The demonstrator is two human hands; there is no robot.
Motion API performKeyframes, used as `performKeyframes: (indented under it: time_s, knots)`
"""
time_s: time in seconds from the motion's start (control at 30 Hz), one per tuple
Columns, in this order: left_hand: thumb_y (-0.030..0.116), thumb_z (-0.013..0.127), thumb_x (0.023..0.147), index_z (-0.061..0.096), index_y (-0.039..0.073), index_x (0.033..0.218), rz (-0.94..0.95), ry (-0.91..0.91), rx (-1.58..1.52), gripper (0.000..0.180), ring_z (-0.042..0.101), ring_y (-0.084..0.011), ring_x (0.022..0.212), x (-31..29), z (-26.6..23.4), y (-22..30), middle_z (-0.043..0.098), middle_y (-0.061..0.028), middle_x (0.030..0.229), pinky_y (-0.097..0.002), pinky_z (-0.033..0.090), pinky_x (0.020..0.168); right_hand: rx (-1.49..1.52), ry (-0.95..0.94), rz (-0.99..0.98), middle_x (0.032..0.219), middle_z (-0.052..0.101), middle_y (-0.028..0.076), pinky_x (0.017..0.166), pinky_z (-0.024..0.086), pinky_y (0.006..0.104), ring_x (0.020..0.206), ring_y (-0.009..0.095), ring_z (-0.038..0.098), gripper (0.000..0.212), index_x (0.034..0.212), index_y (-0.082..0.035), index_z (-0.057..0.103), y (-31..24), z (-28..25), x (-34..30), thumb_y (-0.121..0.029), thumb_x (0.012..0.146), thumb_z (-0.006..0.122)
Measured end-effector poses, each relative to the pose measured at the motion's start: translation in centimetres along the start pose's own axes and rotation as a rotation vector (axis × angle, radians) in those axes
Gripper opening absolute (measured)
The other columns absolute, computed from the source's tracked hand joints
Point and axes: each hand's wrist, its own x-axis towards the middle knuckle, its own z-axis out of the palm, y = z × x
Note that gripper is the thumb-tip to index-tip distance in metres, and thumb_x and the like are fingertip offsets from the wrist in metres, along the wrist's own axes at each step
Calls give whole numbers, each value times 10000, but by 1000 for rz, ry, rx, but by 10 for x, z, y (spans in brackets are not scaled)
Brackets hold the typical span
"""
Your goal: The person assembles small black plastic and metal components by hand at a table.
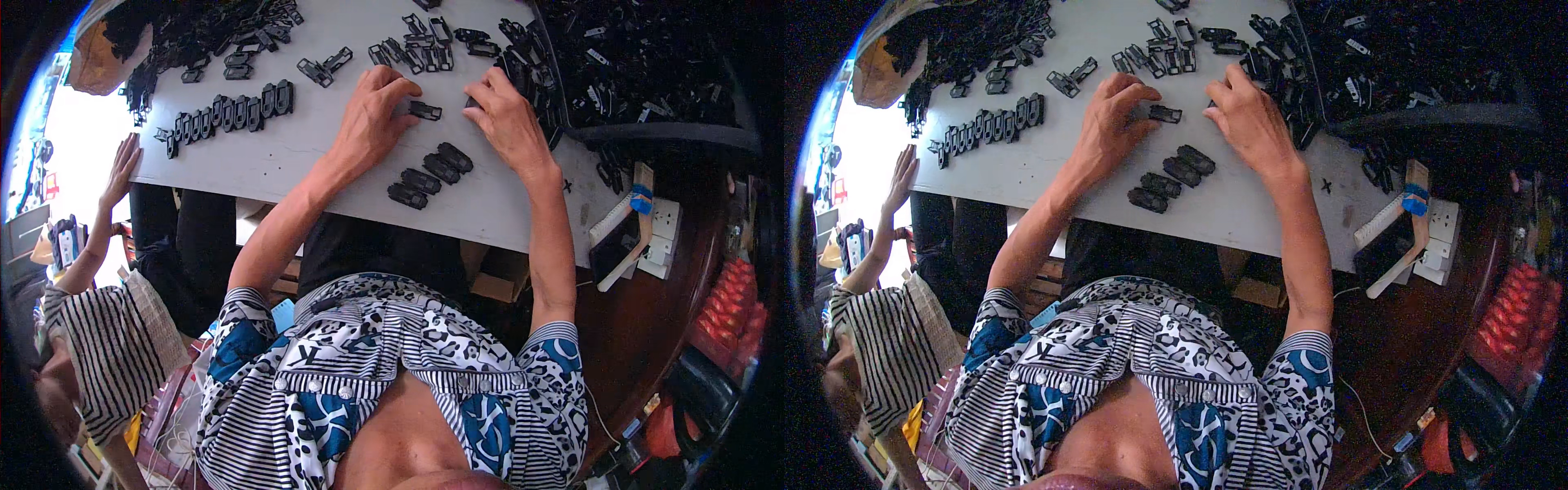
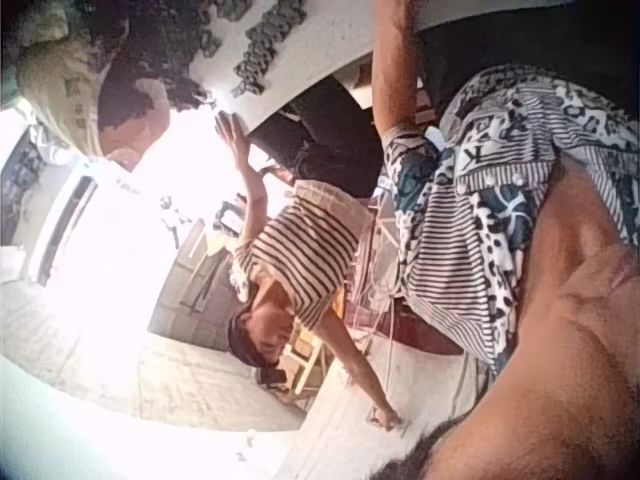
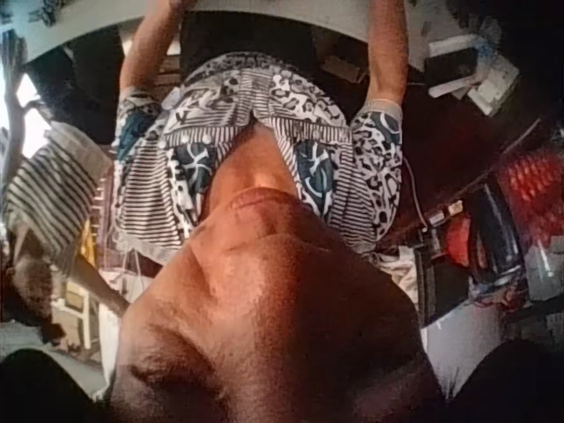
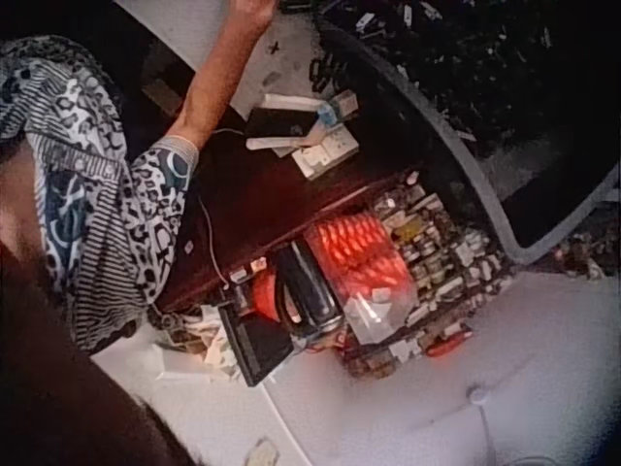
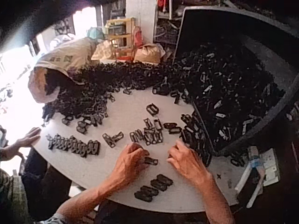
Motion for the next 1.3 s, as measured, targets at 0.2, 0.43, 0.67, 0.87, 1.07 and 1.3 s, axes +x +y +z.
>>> performKeyframes:
  time_s: [0.2, 0.43, 0.67, 0.87, 1.07, 1.3]
  knots:
    - [24, 749, 723, 664, 83, 1062, 14, 25, 78, 355, 547, -331, 1083, 3, -3, 0, 575, -130, 1137, -417, 479, 892, 37, -73, 13, 1088, 527, 164, 863, 519, 458, 1021, 364, 618, 309, 1121, 15, 589, 4, -8, -1, 33, 820, 658]
    - [-24, 717, 745, 661, 96, 1081, 88, 21, 91, 361, 568, -315, 1037, 14, -5, 8, 590, -114, 1106, -404, 483, 867, 83, -121, 6, 1105, 521, 147, 895, 496, 463, 1066, 353, 599, 301, 1105, 9, 584, 7, -7, 4, -19, 820, 676]
    - [22, 709, 796, 679, 76, 1060, 165, -58, -116, 272, 612, -250, 945, 36, -8, 23, 613, -93, 1003, -337, 508, 777, 351, -162, -59, 817, 586, 126, 706, 486, 381, 791, 259, 611, 290, 1037, 3, 596, 0, -17, 18, -210, 866, 695]
    - [28, 696, 842, 671, -1, 974, 64, -163, -439, 137, 628, -154, 857, 42, -18, 15, 637, -53, 958, -280, 519, 758, 893, -361, 65, 659, 558, 68, 613, 467, 329, 654, 170, 572, 316, 987, 6, 595, 9, -9, 21, -291, 904, 659]
    - [67, 701, 868, 670, -15, 923, -269, -42, -601, 104, 610, -110, 766, 33, -10, 9, 667, -38, 861, -239, 507, 693, 129, 335, -179, 903, 631, 112, 613, 525, 340, 755, 248, 658, 319, 1050, -28, 565, -27, 14, 20, -214, 841, 718]
    - [91, 744, 829, 667, 0, 1012, -252, 63, -514, 218, 603, -144, 752, 21, 1, 3, 668, -59, 893, -272, 497, 666, 166, 285, -153, 943, 600, 117, 734, 533, 430, 858, 329, 647, 330, 1051, -42, 580, -25, 23, 15, -98, 771, 745]
